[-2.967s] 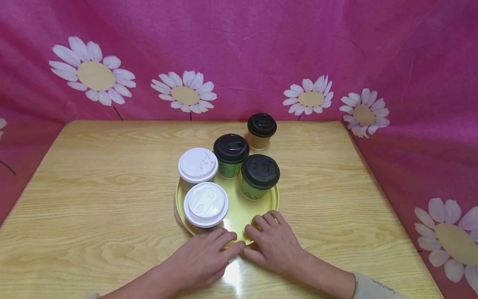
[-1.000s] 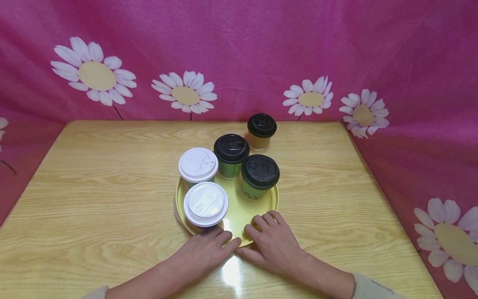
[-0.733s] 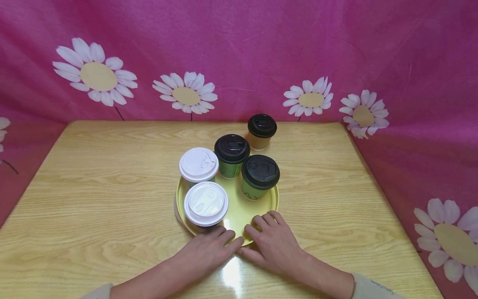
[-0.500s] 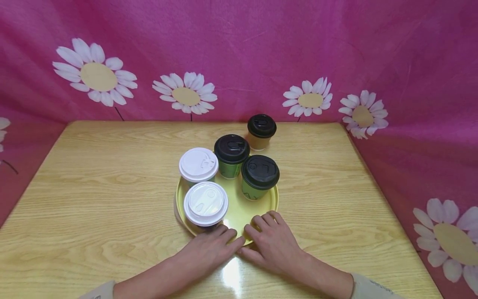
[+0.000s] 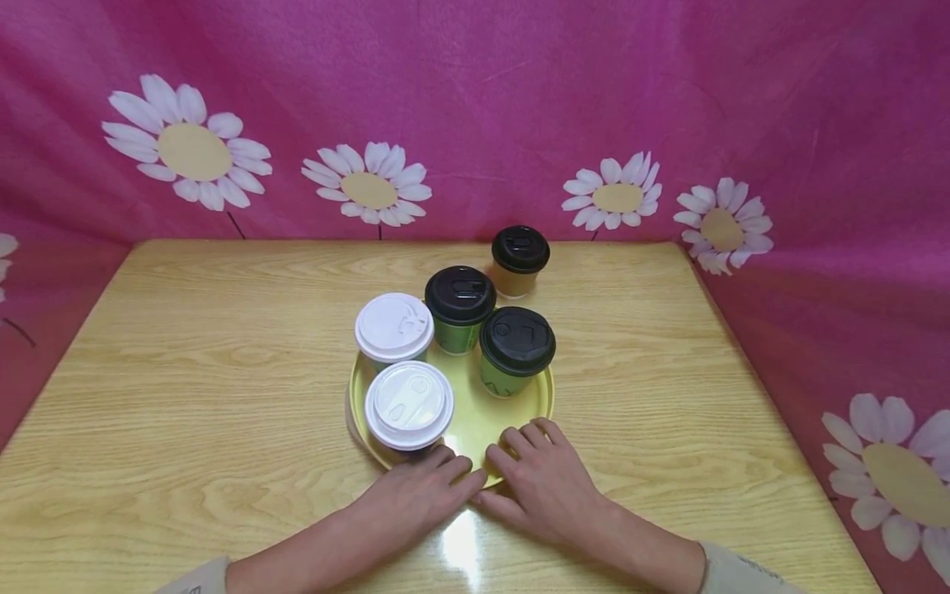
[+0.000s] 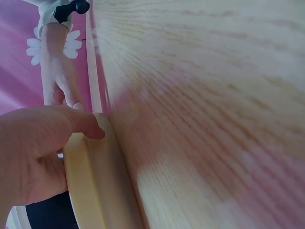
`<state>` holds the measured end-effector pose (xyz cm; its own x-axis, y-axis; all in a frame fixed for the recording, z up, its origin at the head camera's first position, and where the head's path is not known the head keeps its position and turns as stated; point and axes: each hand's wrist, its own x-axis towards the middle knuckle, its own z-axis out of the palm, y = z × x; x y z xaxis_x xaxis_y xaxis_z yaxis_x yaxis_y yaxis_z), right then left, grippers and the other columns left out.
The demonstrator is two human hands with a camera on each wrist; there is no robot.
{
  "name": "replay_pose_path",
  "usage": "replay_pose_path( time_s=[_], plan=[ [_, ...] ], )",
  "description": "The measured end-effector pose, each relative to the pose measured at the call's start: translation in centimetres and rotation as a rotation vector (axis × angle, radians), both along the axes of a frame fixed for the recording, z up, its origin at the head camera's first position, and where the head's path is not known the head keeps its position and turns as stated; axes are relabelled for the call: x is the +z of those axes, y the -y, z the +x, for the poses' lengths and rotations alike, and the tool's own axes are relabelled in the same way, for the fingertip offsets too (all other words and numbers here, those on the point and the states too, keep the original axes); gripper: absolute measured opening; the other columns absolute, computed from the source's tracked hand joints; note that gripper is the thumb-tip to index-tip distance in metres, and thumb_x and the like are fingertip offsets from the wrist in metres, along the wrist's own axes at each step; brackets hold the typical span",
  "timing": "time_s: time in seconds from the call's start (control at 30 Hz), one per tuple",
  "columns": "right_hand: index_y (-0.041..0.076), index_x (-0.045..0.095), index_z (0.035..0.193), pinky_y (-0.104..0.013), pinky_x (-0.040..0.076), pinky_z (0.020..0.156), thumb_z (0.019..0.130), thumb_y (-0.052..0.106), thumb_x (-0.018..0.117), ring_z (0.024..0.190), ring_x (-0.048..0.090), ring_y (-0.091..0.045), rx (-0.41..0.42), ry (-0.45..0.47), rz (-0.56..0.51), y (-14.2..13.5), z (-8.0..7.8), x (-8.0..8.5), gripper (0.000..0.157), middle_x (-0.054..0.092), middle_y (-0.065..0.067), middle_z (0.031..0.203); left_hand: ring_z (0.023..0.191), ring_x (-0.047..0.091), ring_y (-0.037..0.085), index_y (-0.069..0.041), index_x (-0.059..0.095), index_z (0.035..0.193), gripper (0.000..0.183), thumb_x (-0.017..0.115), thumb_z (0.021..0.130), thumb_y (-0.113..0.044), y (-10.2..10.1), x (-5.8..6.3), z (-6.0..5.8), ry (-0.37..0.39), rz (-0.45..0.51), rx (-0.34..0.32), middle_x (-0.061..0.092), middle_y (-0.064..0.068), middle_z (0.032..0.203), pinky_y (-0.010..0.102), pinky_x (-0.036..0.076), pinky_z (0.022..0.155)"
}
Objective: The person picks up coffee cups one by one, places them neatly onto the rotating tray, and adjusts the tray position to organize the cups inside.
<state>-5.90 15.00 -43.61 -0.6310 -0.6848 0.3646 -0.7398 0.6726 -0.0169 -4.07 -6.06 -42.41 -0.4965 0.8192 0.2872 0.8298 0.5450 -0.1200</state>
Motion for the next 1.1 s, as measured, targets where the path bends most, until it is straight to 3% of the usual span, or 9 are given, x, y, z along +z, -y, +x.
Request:
replay_pose_path(
  time_s=[0.17, 0.33, 0.43, 0.57, 0.67, 0.8, 0.93, 1.1],
  plan=[
    [0.017, 0.052, 0.079, -0.042, 0.036, 0.087, 0.085, 0.058, 0.042, 0.078, 0.048, -0.024, 0.005, 0.036, 0.025, -0.3, 0.0, 0.6, 0.043, 0.046, 0.001, 0.079, 0.086, 0.049, 0.017, -0.015, 0.050, 0.101, 0.020, 0.050, 0.082, -0.011, 0.0, -0.2, 0.0, 0.009, -0.014, 0.006, 0.050, -0.002, 0.090, 0.027, 0.043, 0.078],
    [0.018, 0.058, 0.095, -0.045, 0.032, 0.095, 0.084, 0.062, 0.043, 0.095, 0.047, -0.024, 0.002, 0.053, 0.069, -1.0, 0.1, 2.1, 0.047, 0.052, -0.002, 0.098, 0.086, 0.050, 0.017, -0.015, 0.051, 0.101, 0.022, 0.054, 0.080, -0.011, 0.0, -0.3, 0.1, 0.010, -0.025, 0.011, 0.050, -0.002, 0.090, 0.026, 0.044, 0.078],
    [0.017, 0.060, 0.102, -0.044, 0.032, 0.096, 0.083, 0.061, 0.047, 0.100, 0.047, -0.023, 0.023, 0.053, 0.034, -1.4, 0.1, 3.2, 0.050, 0.054, -0.002, 0.106, 0.087, 0.050, 0.017, -0.015, 0.051, 0.102, 0.025, 0.058, 0.079, -0.010, 0.0, -0.3, 0.2, 0.020, -0.026, 0.013, 0.050, -0.002, 0.090, 0.026, 0.044, 0.078],
    [0.013, 0.063, 0.101, -0.035, 0.040, 0.088, 0.085, 0.049, 0.053, 0.095, 0.051, -0.017, 0.089, 0.019, -0.151, -1.8, -0.3, 4.5, 0.040, 0.057, 0.001, 0.101, 0.087, 0.050, 0.017, -0.014, 0.051, 0.103, 0.028, 0.060, 0.077, -0.008, 0.0, -0.2, 0.2, 0.021, -0.026, 0.016, 0.050, -0.002, 0.090, 0.025, 0.045, 0.077],
    [0.009, 0.064, 0.096, -0.031, 0.046, 0.077, 0.087, 0.036, 0.054, 0.087, 0.055, -0.015, 0.147, -0.059, -0.332, -1.9, -1.1, 5.3, 0.030, 0.059, 0.001, 0.094, 0.086, 0.050, 0.017, -0.014, 0.051, 0.104, 0.029, 0.061, 0.077, -0.008, 0.0, -0.3, 0.1, 0.029, -0.017, 0.017, 0.050, -0.003, 0.090, 0.025, 0.045, 0.076],
    [0.003, 0.064, 0.091, -0.032, 0.048, 0.069, 0.089, 0.030, 0.053, 0.079, 0.057, -0.020, 0.182, -0.168, -0.519, -2.1, -2.7, 6.4, 0.029, 0.061, -0.004, 0.087, 0.085, 0.050, 0.017, -0.014, 0.050, 0.103, 0.028, 0.060, 0.077, -0.008, 0.0, -0.3, 0.1, 0.046, -0.005, 0.017, 0.050, -0.003, 0.089, 0.026, 0.044, 0.076],
    [0.000, 0.064, 0.092, -0.033, 0.045, 0.074, 0.090, 0.028, 0.051, 0.081, 0.056, -0.024, 0.136, -0.181, -0.627, -2.9, -4.4, 7.0, 0.031, 0.061, -0.007, 0.088, 0.085, 0.050, 0.017, -0.014, 0.050, 0.103, 0.027, 0.059, 0.078, -0.007, 0.0, -0.4, 0.1, 0.044, 0.002, 0.015, 0.049, -0.003, 0.088, 0.025, 0.044, 0.076],
    [0.001, 0.062, 0.100, -0.032, 0.042, 0.081, 0.092, 0.029, 0.050, 0.091, 0.053, -0.024, 0.013, -0.055, -0.719, -4.2, -6.5, 7.0, 0.032, 0.059, -0.008, 0.097, 0.084, 0.049, 0.017, -0.013, 0.050, 0.102, 0.025, 0.056, 0.078, -0.006, 0.0, -0.4, 0.2, 0.019, 0.015, 0.006, 0.049, -0.002, 0.088, 0.025, 0.044, 0.076]
  ],
)
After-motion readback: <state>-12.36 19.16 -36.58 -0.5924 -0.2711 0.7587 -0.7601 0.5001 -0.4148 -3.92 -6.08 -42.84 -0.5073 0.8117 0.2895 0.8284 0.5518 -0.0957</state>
